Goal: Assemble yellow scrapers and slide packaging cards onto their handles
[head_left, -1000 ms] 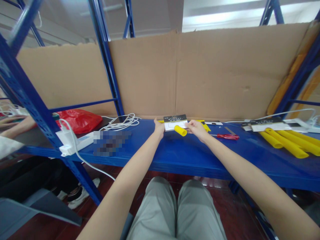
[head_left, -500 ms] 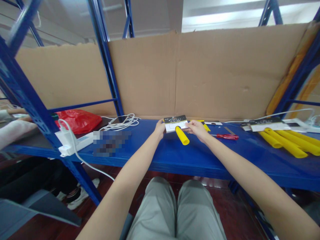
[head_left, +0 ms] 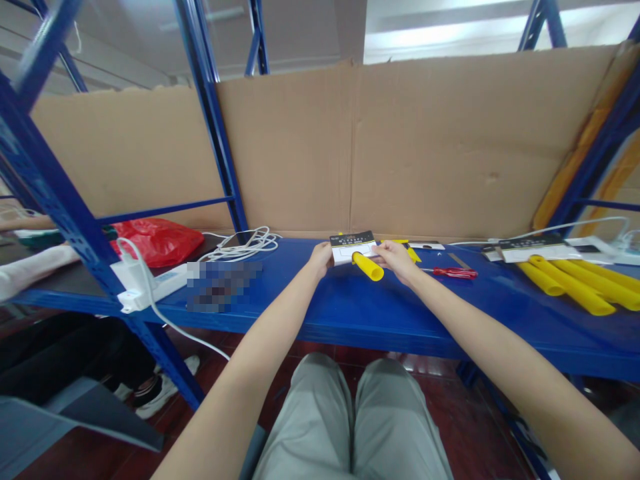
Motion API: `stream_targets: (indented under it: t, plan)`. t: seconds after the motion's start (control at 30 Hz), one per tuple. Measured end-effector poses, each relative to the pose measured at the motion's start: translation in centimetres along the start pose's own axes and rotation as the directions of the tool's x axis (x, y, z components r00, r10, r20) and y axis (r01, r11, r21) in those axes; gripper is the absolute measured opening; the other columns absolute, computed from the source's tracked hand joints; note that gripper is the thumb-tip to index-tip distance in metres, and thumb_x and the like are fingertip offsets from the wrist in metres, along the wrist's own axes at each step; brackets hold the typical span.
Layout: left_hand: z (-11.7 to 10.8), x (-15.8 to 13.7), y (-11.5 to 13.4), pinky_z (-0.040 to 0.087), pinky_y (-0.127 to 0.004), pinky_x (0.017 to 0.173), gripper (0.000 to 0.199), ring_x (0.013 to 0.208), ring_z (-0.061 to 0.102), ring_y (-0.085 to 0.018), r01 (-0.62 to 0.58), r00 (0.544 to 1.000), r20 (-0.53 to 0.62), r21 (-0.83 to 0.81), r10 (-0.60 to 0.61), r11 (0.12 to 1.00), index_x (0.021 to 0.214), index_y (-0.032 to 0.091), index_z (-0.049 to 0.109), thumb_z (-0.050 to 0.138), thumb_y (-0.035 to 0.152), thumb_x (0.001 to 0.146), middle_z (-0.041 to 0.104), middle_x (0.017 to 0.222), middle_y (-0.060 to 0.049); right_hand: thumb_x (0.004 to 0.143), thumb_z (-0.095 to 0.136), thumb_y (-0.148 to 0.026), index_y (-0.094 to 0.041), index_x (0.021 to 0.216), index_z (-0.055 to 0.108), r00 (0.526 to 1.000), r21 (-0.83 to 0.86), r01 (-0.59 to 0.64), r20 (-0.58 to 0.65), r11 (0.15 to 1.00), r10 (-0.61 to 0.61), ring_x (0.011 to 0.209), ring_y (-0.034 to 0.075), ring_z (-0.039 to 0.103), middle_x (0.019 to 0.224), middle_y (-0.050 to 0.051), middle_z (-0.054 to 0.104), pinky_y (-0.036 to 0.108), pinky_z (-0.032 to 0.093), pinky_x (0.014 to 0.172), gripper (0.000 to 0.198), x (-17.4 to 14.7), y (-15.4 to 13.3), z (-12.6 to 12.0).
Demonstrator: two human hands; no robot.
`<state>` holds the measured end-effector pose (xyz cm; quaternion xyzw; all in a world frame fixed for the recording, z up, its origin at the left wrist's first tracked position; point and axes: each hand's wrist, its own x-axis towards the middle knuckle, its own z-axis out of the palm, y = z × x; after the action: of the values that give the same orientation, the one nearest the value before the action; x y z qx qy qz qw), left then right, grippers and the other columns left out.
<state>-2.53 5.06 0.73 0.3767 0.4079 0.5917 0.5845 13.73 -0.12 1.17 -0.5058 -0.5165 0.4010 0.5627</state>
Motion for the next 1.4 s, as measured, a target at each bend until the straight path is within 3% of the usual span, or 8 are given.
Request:
stream_targets:
  t: [0.13,0.43,0.63,0.83,1.03,1.27,1.4]
  plan:
    - [0.1,-0.1,0.1,0.057,-0.029,0.072,0.014,0.064,0.071,-0.018,0.057,0.998,0.024,-0.011,-0.056,0.998,0.076,0.010,0.065,0.056,0.000,0.080,0.072,0.067,-0.008,0.082,0.056,-0.014,-0.020,0.061,0.045,1.000,-0.032,0.010,-0.006,0.999,-0.010,0.060,0.010,0.064,0.060,-0.002,0.060,0.018,0.044,0.054,0.025,0.1,0.1,0.0]
    - [-0.3,0.2,0.1,0.057,-0.027,0.059,0.014,0.048,0.065,-0.015,0.138,0.990,0.025,-0.008,-0.138,0.990,0.090,0.008,0.068,0.059,0.003,0.081,0.069,0.061,-0.006,0.078,0.059,-0.017,-0.021,0.059,0.045,0.994,-0.094,0.107,0.009,0.990,-0.106,0.061,0.012,0.061,0.059,-0.003,0.058,0.023,0.047,0.057,0.024,0.8,0.7,-0.2]
    - [-0.3,0.4,0.0,0.055,-0.024,0.054,0.016,0.048,0.064,-0.014,0.185,0.981,0.054,0.049,-0.188,0.981,0.089,0.010,0.067,0.055,0.002,0.082,0.070,0.062,-0.005,0.079,0.057,-0.017,-0.021,0.062,0.045,0.998,-0.046,0.059,0.027,0.997,-0.058,0.066,0.014,0.065,0.064,0.000,0.064,0.028,0.052,0.064,0.022,0.7,0.6,-0.1]
    - [-0.5,0.8,-0.3,0.057,-0.028,0.066,0.013,0.058,0.069,-0.016,0.146,0.988,0.052,0.035,-0.148,0.989,0.093,0.011,0.067,0.056,0.011,0.086,0.073,0.070,-0.007,0.083,0.056,-0.013,-0.021,0.065,0.045,0.999,-0.014,0.014,0.044,1.000,-0.013,0.069,0.014,0.069,0.069,0.002,0.069,0.022,0.052,0.060,0.023,0.1,0.1,0.0]
    - [-0.7,0.8,0.2,0.055,-0.029,0.067,0.024,0.059,0.067,-0.017,0.120,0.982,0.150,-0.050,-0.112,0.991,0.088,0.010,0.068,0.060,0.033,0.087,0.072,0.073,-0.010,0.085,0.057,-0.013,-0.020,0.065,0.045,1.000,-0.012,0.020,-0.011,1.000,-0.020,0.066,0.012,0.069,0.068,0.003,0.070,0.015,0.047,0.048,0.024,0.3,0.1,-0.1]
    - [0.0,0.4,0.4,0.052,-0.026,0.065,0.014,0.059,0.065,-0.014,0.105,0.984,0.142,0.021,-0.107,0.994,0.089,0.009,0.068,0.055,0.016,0.088,0.070,0.070,-0.007,0.084,0.056,-0.015,-0.020,0.065,0.046,0.996,-0.007,0.014,-0.090,1.000,-0.015,0.067,0.013,0.070,0.069,0.004,0.070,0.014,0.046,0.046,0.022,0.6,0.2,-0.3]
    - [0.2,0.3,0.2,0.051,-0.026,0.067,0.019,0.063,0.065,-0.015,0.062,0.986,0.155,0.047,-0.068,0.997,0.085,0.012,0.069,0.055,0.024,0.090,0.071,0.075,-0.007,0.084,0.057,-0.015,-0.020,0.064,0.047,0.992,-0.006,0.012,-0.126,1.000,-0.013,0.063,0.012,0.068,0.065,0.002,0.069,0.015,0.047,0.046,0.023,0.5,0.0,-0.3]
